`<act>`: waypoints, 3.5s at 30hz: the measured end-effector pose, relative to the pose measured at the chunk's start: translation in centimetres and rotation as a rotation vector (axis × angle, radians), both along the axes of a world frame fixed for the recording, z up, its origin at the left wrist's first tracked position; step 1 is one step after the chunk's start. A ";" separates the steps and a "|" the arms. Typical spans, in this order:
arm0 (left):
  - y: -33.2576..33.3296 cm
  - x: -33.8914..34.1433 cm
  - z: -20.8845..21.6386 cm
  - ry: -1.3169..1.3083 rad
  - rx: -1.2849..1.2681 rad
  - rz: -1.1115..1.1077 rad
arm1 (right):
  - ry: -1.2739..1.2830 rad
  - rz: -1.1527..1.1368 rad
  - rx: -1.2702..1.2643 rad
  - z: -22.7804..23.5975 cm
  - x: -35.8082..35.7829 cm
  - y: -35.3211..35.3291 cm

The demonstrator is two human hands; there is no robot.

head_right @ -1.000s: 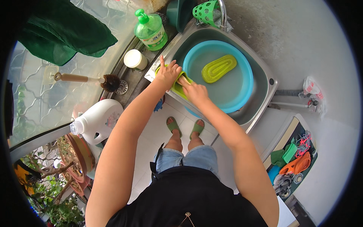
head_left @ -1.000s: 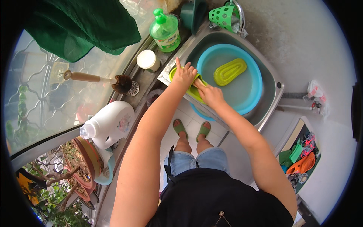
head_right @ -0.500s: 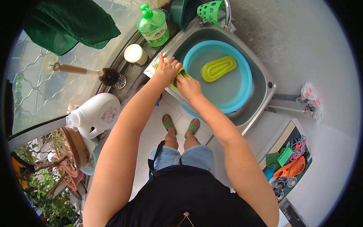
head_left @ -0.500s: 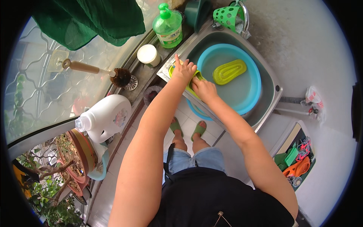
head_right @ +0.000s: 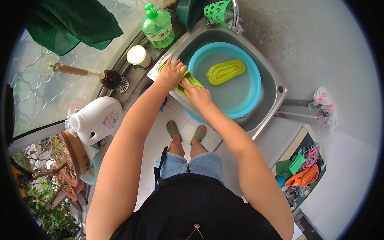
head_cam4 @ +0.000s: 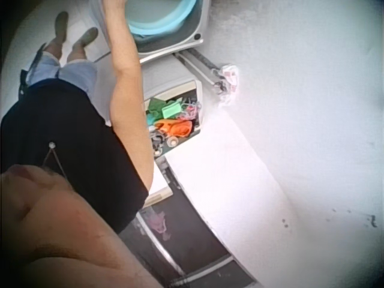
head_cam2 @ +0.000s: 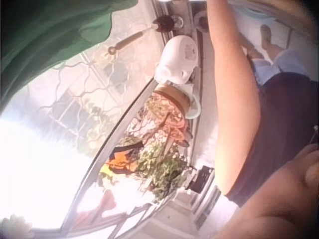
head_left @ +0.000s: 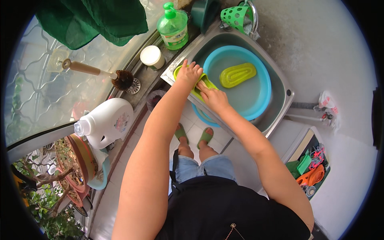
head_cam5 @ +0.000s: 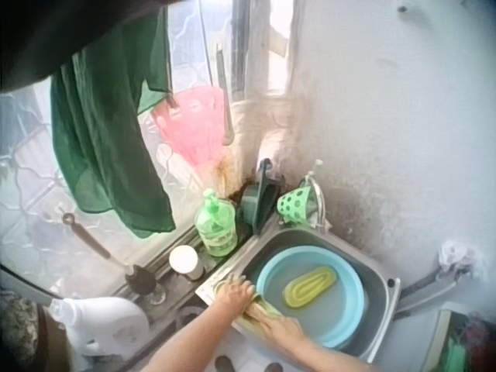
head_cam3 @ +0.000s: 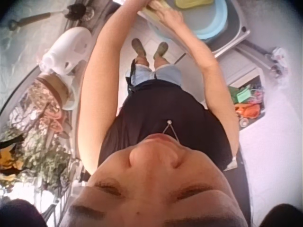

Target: The person scrubs orange and lime-green sandals with a brush in a basin of water inside a sink.

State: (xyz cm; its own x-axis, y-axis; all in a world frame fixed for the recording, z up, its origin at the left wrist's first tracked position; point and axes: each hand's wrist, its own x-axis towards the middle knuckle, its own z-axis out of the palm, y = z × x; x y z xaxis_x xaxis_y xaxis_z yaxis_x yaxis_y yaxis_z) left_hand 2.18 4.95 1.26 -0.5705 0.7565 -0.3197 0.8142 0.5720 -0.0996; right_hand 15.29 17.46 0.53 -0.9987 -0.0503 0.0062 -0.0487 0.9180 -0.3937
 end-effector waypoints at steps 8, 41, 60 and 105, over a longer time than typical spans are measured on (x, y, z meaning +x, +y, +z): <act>-1.7 0.0 -1.1 0.032 0.054 0.022 | -0.199 0.034 0.055 3.5 8.4 7.0; 2.6 1.1 -0.5 0.168 -0.134 0.089 | -0.063 0.017 -0.014 -0.8 -1.5 -0.3; -1.1 -0.4 0.5 -0.079 0.050 0.087 | -0.170 -0.072 0.001 3.2 8.7 5.9; 0.3 -0.2 0.1 -0.060 0.141 0.101 | -0.072 -0.151 -0.133 0.2 9.4 5.8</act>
State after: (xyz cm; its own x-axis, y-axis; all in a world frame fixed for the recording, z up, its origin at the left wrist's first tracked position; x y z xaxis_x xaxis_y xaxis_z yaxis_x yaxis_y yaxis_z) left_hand 1.94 5.27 1.40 -0.6289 0.7361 -0.2503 0.7540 0.6559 0.0347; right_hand 24.72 23.27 0.77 -0.9929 0.0969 -0.0684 0.1183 0.8524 -0.5094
